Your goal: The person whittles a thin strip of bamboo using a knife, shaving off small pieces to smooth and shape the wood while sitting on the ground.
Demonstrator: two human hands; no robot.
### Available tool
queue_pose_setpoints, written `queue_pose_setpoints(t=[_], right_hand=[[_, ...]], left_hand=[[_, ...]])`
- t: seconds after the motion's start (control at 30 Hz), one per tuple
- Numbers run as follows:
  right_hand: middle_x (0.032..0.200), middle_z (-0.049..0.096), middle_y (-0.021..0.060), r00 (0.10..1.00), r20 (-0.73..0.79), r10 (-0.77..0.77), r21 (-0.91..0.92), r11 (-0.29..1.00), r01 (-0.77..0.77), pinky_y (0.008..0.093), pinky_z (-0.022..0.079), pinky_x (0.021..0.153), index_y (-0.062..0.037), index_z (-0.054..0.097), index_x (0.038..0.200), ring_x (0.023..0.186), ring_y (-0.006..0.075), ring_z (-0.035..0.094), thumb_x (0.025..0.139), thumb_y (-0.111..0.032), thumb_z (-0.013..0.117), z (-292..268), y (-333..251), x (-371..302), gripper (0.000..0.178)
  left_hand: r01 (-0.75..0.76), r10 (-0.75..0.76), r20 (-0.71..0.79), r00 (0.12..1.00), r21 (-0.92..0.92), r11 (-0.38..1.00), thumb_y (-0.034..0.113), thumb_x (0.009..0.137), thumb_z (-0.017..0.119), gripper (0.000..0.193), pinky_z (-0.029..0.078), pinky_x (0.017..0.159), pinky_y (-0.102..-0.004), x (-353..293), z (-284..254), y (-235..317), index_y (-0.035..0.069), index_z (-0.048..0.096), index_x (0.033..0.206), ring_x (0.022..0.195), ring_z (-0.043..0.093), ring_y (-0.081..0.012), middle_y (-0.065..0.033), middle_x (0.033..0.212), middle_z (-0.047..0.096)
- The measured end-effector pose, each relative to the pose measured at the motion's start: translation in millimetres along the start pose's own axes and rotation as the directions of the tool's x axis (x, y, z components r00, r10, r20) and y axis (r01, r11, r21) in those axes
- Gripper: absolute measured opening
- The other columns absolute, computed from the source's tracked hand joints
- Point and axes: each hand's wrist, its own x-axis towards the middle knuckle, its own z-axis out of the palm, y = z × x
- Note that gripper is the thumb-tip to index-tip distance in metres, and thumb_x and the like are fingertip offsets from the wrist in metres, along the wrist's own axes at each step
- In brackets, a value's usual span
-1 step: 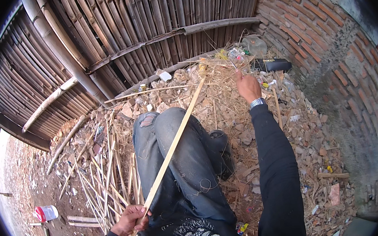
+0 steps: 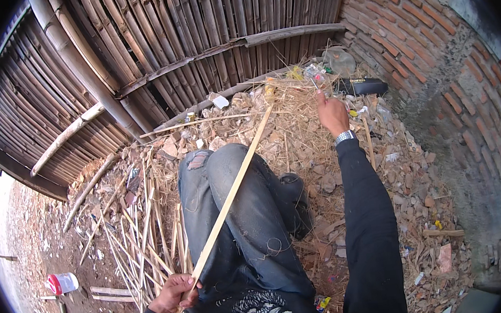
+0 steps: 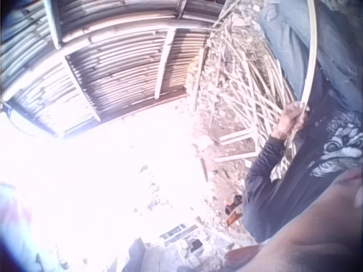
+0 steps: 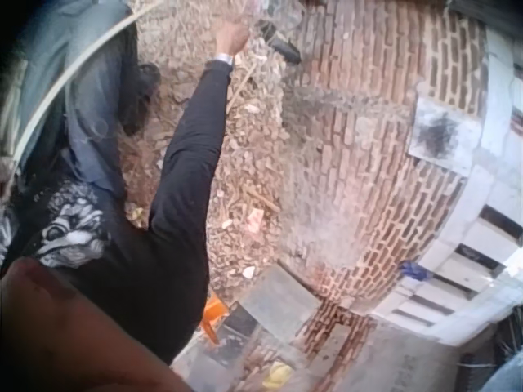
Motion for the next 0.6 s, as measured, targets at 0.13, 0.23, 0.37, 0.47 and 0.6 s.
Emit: queue_pose_setpoints(t=[0.13,0.23,0.37,0.47,0.6], right_hand=[[0.064,0.061,0.0301,0.995,0.044,-0.092,0.231,0.97,0.079,0.0549,0.046,0.064,0.0064,0.067,0.071,0.066,0.0468,0.064,0.106,-0.053,0.045,-27.4,-33.3,-31.8,0.072],[0.054,0.054,0.0247,0.935,0.189,-0.3,0.355,0.909,0.219,0.0508,0.043,0.055,0.0029,0.06,0.062,0.053,0.0428,0.058,0.105,-0.05,0.05,-56.7,-84.2,-94.0,0.069],[0.051,0.053,0.0233,0.768,0.363,-0.528,0.39,0.835,0.389,0.0522,0.043,0.051,0.0006,0.06,0.06,0.05,0.0437,0.058,0.103,-0.05,0.054,-75.1,-119.6,-177.9,0.067],[0.053,0.057,0.0242,0.675,0.45,-0.585,0.387,0.809,0.443,0.0535,0.05,0.052,-0.0013,0.064,0.062,0.054,0.0448,0.063,0.102,-0.051,0.056,-92.8,-132.8,-221.3,0.065],[0.052,0.058,0.0199,0.624,0.43,-0.653,0.362,0.758,0.543,0.0495,0.05,0.048,-0.0031,0.063,0.063,0.049,0.0416,0.062,0.1,-0.054,0.058,-94.3,-138.6,-241.6,0.062]], left_hand=[[0.001,0.017,0.11,0.994,-0.156,0.988,0.021,0.11,0.049,0.029,0.034,0.041,-0.0253,22.3,1.5,-3.6,-0.004,0.064,0.112,0.043,0.043,-0.0105,-0.0062,0.067,0.056],[-0.003,0.059,0.202,0.978,-0.267,0.964,0.021,0.111,0.046,0.028,0.032,0.04,-0.0251,50.1,11.5,5.4,-0.002,0.063,0.112,0.042,0.04,-0.0096,-0.0056,0.067,0.055],[-0.015,0.11,0.259,0.96,-0.342,0.94,0.019,0.111,0.045,0.026,0.031,0.04,-0.0238,84.4,30.5,28.2,-0.001,0.06,0.114,0.041,0.035,-0.0071,-0.0021,0.064,0.048],[-0.024,0.129,0.282,0.951,-0.349,0.937,0.017,0.111,0.044,0.024,0.031,0.04,-0.0226,109.1,45.8,47.2,-0.001,0.06,0.116,0.042,0.035,-0.0059,-0.0001,0.064,0.044],[-0.037,0.147,0.289,0.946,-0.356,0.934,0.017,0.111,0.044,0.024,0.031,0.041,-0.0218,119.6,49.7,51.5,-0.001,0.06,0.116,0.043,0.035,-0.0056,0.0,0.066,0.045]])
